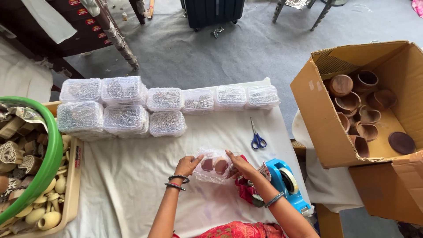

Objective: The person wraps small plastic containers with bubble wrap and secures them with clear packing tape. They place the wrapped containers on a table alongside other wrapped items. The person uses scissors to cut the bubble wrap and a tape dispenser to apply tape.

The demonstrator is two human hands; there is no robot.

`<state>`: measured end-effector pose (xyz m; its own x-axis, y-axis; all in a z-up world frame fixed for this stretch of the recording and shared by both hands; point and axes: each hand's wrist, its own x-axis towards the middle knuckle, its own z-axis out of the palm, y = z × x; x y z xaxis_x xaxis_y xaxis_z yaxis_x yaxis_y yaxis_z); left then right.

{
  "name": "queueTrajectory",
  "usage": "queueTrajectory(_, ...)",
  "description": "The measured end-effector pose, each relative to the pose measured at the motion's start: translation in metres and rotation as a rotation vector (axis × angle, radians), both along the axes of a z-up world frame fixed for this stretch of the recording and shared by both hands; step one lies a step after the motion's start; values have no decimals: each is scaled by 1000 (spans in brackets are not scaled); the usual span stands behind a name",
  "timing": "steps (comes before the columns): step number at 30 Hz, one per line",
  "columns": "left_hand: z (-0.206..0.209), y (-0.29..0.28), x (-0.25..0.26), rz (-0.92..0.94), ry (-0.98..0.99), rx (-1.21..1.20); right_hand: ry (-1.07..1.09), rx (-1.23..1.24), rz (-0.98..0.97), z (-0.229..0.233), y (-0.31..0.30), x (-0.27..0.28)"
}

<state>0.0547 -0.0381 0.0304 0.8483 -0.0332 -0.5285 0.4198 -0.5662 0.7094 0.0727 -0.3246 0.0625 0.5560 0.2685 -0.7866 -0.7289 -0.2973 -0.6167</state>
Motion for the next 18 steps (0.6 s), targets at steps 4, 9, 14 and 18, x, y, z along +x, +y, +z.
queueTrajectory(4,-47,2,-5,143,116,-94,90,-137,-153,-32,-2,9)
queueTrajectory(9,-24,-8,-41,512,14,-266,-325,-48,-383,-75,-34,-11)
queueTrajectory(14,-39,-34,-78,660,81,-461,-1092,-397,-97,-11,-13,-75)
queueTrajectory(18,-29,-45,-76,687,225,-599,-1360,-526,339,24,12,-92)
